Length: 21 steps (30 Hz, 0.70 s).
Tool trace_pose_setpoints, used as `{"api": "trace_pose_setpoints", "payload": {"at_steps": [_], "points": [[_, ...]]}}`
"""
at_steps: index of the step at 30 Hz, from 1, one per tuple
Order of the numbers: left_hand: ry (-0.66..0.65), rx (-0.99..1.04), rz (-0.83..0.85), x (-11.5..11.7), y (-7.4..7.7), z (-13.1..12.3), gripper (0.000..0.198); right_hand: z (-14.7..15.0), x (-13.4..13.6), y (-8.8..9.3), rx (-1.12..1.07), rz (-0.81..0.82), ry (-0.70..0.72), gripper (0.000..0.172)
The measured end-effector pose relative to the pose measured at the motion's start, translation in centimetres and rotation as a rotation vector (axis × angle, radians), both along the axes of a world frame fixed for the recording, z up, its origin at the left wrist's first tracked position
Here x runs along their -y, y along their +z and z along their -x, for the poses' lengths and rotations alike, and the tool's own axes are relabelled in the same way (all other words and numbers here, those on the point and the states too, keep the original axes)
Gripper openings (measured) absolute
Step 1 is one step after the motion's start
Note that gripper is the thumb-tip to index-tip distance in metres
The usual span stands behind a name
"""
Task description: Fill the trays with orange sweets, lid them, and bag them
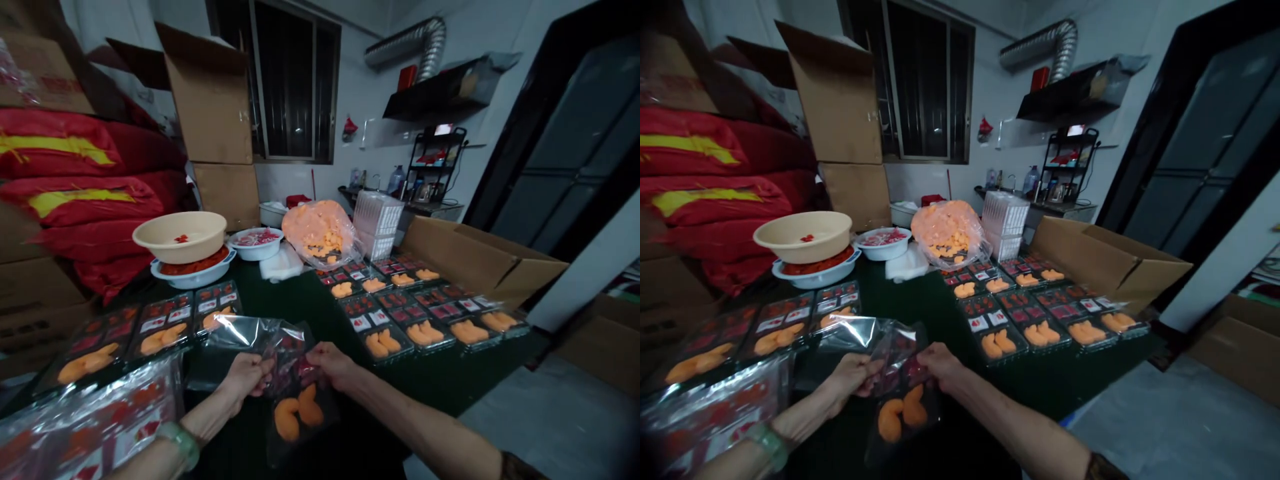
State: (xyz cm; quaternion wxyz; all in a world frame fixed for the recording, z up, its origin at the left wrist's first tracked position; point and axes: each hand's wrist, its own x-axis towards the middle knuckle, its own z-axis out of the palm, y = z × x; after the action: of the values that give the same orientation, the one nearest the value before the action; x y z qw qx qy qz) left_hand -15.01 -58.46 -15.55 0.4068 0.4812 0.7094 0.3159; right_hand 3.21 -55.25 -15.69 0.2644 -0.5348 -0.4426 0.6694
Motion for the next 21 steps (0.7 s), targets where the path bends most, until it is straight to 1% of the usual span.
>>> {"api": "trace_pose_setpoints", "payload": {"at_steps": [3, 4, 6, 7, 9, 11, 13, 15, 18, 20, 21], "points": [[-0.041, -0.371, -0.173, -0.7, 0.8, 0.6, 0.032, -2.8, 0.4, -0.3, -0.029, -0.024, 0.021, 0.016], [-0.038, -0.453, -0.207, -1.0, 1.3, 0.8, 0.033, -4.1, 0.7, -0.3, -0.042, -0.021, 0.045, 0.018], [-0.078, -0.580, -0.243, -1.7, 2.2, 1.2, 0.029, -6.7, 1.4, 0.2, -0.080, -0.002, 0.110, 0.025], [-0.111, -0.644, -0.260, -2.0, 2.5, 1.2, 0.026, -7.8, 1.7, 0.5, -0.108, 0.006, 0.154, 0.029], [-0.227, -0.745, -0.286, -2.7, 2.7, 1.0, 0.019, -9.2, 2.4, 1.2, -0.194, 0.018, 0.312, 0.035], [-0.367, -0.814, -0.313, -3.0, 2.4, 0.0, 0.014, -9.2, 3.3, 2.0, -0.259, 0.057, 0.468, 0.037], [-0.516, -0.856, -0.361, -2.7, 2.1, -1.4, 0.012, -8.3, 4.2, 2.4, -0.306, 0.099, 0.597, 0.037], [-0.663, -0.878, -0.423, -2.3, 1.8, -2.5, 0.011, -7.0, 4.9, 2.4, -0.346, 0.120, 0.666, 0.039], [-0.888, -0.954, -0.567, -1.8, 1.6, -2.9, 0.008, -5.9, 5.1, 1.6, -0.373, 0.139, 0.658, 0.041], [-0.978, -0.973, -0.643, -1.8, 1.7, -2.2, 0.009, -6.0, 4.9, 1.1, -0.380, 0.145, 0.631, 0.039], [-0.990, -0.949, -0.662, -1.8, 1.7, -1.8, 0.011, -6.1, 4.9, 0.8, -0.379, 0.149, 0.615, 0.038]]}}
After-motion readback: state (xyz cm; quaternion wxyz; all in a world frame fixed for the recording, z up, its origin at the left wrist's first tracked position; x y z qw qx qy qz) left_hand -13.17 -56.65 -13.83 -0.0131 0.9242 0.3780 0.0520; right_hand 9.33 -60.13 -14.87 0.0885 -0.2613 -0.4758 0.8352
